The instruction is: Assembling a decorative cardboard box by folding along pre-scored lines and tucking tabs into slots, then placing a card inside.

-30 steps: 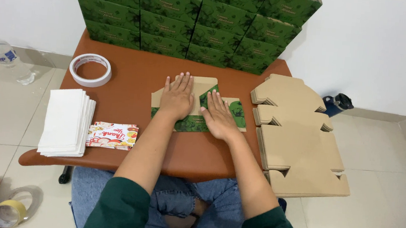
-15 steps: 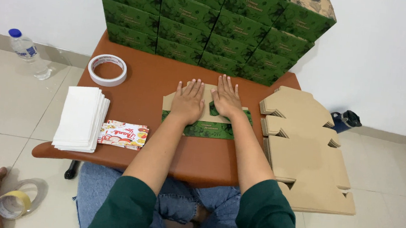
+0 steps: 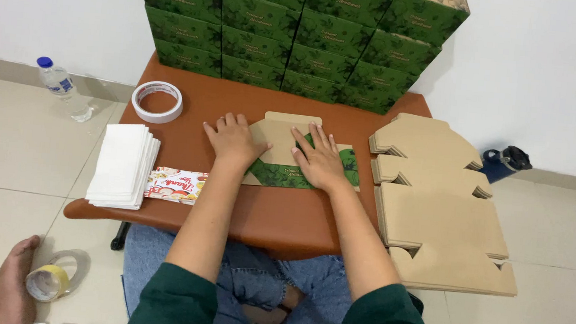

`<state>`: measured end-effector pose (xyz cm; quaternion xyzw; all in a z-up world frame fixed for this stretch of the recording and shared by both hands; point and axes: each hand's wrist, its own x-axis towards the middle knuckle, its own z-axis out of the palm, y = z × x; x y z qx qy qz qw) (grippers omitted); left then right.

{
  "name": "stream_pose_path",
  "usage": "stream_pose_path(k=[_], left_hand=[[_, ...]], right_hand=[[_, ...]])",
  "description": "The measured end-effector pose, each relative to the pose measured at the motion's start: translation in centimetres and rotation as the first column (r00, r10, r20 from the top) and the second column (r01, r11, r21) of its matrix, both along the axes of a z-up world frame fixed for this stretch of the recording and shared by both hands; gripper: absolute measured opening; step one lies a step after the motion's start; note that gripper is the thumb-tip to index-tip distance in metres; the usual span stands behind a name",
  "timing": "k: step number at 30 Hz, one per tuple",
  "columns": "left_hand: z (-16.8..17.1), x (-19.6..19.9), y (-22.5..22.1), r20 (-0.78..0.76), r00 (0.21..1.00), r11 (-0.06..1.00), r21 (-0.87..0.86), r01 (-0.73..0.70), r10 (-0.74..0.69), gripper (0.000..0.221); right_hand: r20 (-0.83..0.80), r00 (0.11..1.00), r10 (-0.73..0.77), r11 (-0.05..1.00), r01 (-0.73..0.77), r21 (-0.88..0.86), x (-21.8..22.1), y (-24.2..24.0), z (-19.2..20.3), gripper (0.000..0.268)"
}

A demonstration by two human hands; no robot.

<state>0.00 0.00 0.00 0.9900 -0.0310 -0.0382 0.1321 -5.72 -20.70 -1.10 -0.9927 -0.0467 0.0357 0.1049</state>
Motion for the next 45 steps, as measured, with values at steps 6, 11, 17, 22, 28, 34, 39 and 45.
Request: stream_pose_path(k=[6,11,17,22,28,34,39,45], left_hand=[[-1.6,-0.2,1.3,0.271,0.962,0.959,-0.274,0.071,0.007,0.059],[1.2,-4.4,-1.1,0.347,0.919,0.891,-0.333,0.309,-0.19,0.084],[-0.6,-6.5,-2.6,0.152,0.892,0.902,0.005,0.431,-0.427,0.087],[-1.3,-5.6,-3.9,-0.109,0.9,0.882,0.183,0.435,-0.421,0.094],[-3.9,0.2,-5.0,-0.181,0.905,0.9,0.145,0.411,-0.385,0.083],[-3.6,4.3,-5.3,-0.062,0.923,0.923,0.032,0.383,-0.38,0.07],[-4.4,7.3,-4.5,0.298,0.901,0.937,-0.053,0.346,-0.316,0.042],[-5.4,9.2,-5.1,0.368,0.879,0.942,-0.027,0.335,-0.302,0.013]], right_hand=[[0.037,0.999,0.007,1.0,-0.007,0.018,0.2,-0.3,-0.5,0.057],[0.055,0.998,0.001,0.993,-0.008,0.114,0.9,-1.3,-1.7,0.06],[0.039,0.999,0.021,0.928,-0.034,0.37,0.1,-1.9,0.4,0.064],[0.03,0.999,0.027,0.904,-0.037,0.425,0.5,-2.2,0.1,0.065],[0.021,0.999,0.033,0.908,-0.039,0.416,0.7,-2.2,0.0,0.062],[0.043,0.998,0.035,0.921,-0.049,0.387,0.4,-2.0,0.3,0.061],[0.106,0.994,0.026,0.925,-0.064,0.375,0.5,-2.0,-0.6,0.06],[0.149,0.984,-0.099,0.934,0.04,0.356,-3.3,1.4,2.1,0.056]])
